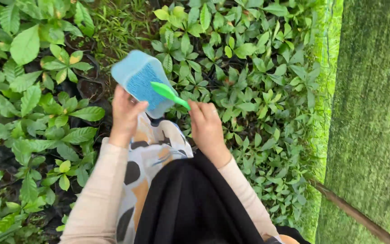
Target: Fertilizing small potted plants using a spoon and a container of blue fertilizer granules.
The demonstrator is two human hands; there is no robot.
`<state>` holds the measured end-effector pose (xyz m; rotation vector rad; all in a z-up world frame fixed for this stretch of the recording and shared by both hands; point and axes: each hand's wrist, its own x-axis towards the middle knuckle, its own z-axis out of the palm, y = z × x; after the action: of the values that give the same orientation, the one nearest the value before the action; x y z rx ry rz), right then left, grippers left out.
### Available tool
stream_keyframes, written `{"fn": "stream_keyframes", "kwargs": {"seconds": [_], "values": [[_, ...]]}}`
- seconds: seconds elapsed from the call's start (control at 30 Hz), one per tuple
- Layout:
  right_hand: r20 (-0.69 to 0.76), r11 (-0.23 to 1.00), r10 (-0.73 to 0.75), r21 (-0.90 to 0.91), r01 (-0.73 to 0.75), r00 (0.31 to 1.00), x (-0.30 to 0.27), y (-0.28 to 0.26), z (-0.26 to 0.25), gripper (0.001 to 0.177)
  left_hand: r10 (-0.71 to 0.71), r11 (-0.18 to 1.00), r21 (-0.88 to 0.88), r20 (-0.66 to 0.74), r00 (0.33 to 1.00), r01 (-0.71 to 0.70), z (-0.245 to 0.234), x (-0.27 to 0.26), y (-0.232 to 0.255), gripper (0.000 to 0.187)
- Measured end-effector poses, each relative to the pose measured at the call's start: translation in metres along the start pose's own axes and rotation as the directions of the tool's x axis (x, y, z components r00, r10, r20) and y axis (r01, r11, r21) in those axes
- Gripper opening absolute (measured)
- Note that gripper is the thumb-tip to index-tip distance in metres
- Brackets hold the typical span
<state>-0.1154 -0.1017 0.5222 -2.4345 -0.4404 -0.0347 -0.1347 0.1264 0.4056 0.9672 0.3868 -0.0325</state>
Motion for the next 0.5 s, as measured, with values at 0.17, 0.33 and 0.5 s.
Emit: {"fn": "stream_keyframes", "kwargs": {"seconds": [0.17, 0.33, 0.5], "values": [[0.148, 0.996, 0.070, 0.047, -0.077, 0.987, -0.011, 0.009, 0.074, 0.028, 0.012, 0.999, 0.050, -0.016, 1.000, -0.011, -0.032, -0.006, -0.030, 0.081], [0.287, 0.888, 0.332, 0.225, -0.400, 0.899, -0.029, 0.038, 0.168, 0.023, -0.003, 1.000, 0.013, -0.089, 0.996, 0.004, -0.102, 0.001, -0.076, 0.082], [0.320, 0.858, 0.378, 0.233, -0.458, 0.869, -0.062, 0.077, 0.273, 0.022, 0.023, 0.998, -0.054, -0.155, 0.988, -0.032, -0.178, 0.010, -0.142, 0.080]]}}
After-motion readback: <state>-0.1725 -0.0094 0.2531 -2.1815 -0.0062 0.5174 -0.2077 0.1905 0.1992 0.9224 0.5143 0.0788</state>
